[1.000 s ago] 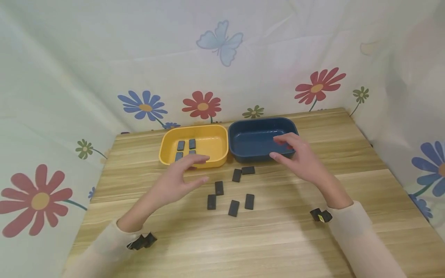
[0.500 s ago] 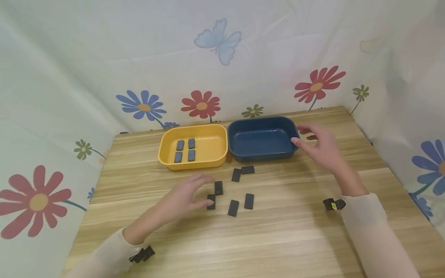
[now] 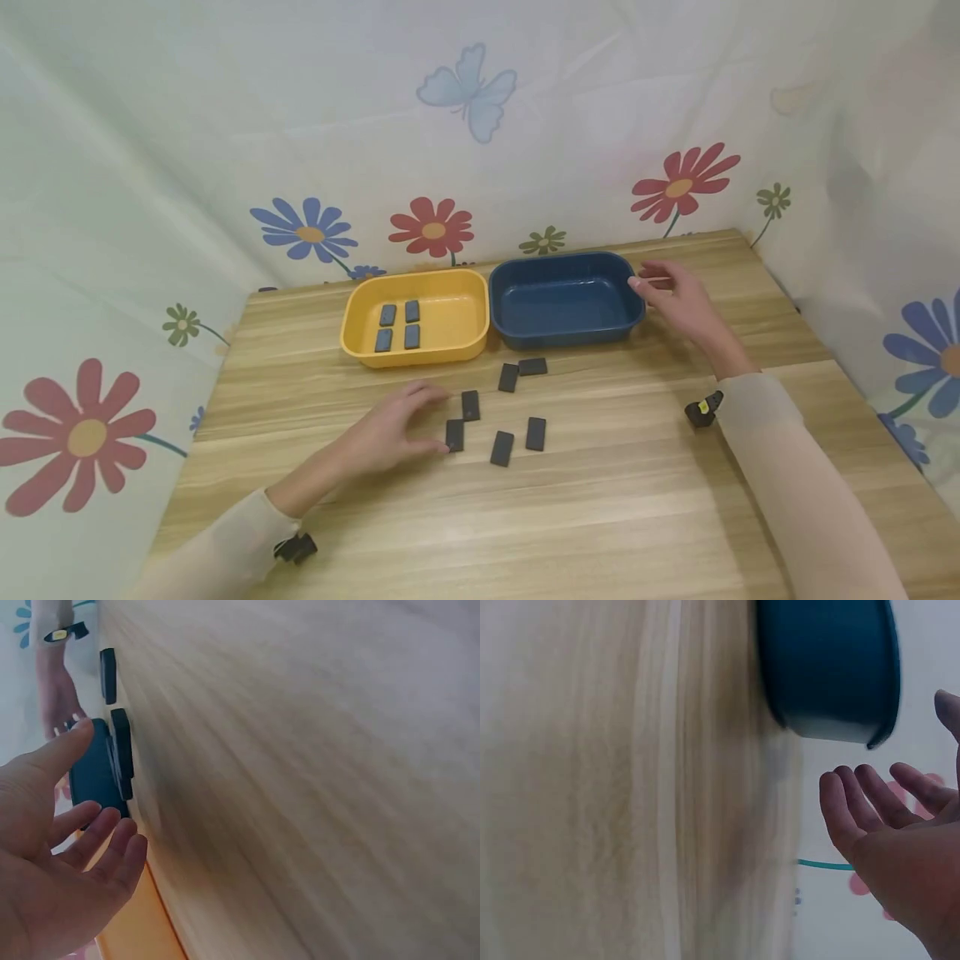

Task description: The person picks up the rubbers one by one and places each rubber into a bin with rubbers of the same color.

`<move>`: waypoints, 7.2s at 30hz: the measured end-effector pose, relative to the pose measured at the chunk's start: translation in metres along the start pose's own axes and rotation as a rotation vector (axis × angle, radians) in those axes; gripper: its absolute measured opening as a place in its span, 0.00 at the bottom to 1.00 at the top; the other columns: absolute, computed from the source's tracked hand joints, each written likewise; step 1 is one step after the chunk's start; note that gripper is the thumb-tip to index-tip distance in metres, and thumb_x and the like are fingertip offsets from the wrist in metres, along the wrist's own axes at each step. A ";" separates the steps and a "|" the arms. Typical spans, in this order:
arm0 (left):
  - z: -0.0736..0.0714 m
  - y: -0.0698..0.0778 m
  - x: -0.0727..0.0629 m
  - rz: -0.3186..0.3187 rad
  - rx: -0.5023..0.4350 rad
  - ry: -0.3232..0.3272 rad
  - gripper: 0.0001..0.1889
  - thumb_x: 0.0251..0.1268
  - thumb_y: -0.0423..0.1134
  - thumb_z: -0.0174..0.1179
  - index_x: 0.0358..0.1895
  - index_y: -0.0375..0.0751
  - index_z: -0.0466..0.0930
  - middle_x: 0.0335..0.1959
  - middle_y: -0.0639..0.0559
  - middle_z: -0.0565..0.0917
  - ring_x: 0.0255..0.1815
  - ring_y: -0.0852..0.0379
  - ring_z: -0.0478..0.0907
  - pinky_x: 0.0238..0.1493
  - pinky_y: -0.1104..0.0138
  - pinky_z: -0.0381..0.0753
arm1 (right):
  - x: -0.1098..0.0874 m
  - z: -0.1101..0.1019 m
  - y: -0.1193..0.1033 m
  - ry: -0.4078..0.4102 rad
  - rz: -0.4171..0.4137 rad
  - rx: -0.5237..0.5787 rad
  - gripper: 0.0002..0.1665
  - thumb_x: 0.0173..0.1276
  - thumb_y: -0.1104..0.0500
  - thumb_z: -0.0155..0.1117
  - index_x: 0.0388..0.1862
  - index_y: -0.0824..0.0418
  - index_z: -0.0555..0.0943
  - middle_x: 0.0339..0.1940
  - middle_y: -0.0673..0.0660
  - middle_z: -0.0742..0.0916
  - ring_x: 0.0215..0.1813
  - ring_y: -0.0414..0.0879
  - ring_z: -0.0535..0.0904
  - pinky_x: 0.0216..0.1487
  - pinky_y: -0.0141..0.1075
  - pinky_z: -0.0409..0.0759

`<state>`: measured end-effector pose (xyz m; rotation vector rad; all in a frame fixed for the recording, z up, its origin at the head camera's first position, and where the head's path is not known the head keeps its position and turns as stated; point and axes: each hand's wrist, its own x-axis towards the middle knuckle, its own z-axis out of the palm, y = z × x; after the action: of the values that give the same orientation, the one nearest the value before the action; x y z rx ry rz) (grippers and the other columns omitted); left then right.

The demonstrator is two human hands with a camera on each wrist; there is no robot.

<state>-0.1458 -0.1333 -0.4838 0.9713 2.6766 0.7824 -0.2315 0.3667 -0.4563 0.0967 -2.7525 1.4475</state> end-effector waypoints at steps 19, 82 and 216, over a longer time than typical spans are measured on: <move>0.009 0.000 -0.009 -0.010 0.014 -0.050 0.30 0.62 0.50 0.77 0.67 0.50 0.80 0.64 0.57 0.80 0.69 0.55 0.74 0.75 0.56 0.71 | 0.033 0.015 0.013 -0.100 0.217 0.264 0.39 0.88 0.41 0.41 0.86 0.62 0.58 0.83 0.65 0.65 0.78 0.57 0.63 0.69 0.39 0.76; -0.013 0.005 0.008 -0.049 -0.140 -0.185 0.23 0.61 0.48 0.77 0.57 0.53 0.82 0.53 0.64 0.81 0.58 0.61 0.79 0.67 0.60 0.79 | 0.033 0.020 0.019 -0.077 0.307 0.479 0.36 0.89 0.47 0.45 0.85 0.66 0.60 0.78 0.63 0.70 0.65 0.39 0.74 0.54 0.24 0.81; 0.007 0.041 0.284 -0.204 0.529 -0.038 0.21 0.70 0.53 0.72 0.59 0.47 0.84 0.54 0.53 0.84 0.54 0.56 0.79 0.62 0.57 0.82 | 0.032 0.024 0.021 -0.057 0.312 0.502 0.37 0.89 0.47 0.43 0.85 0.69 0.57 0.84 0.67 0.62 0.72 0.45 0.69 0.55 0.22 0.80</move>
<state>-0.3391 0.0776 -0.4665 0.7717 2.9450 0.0058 -0.2651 0.3582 -0.4855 -0.2989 -2.4544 2.2173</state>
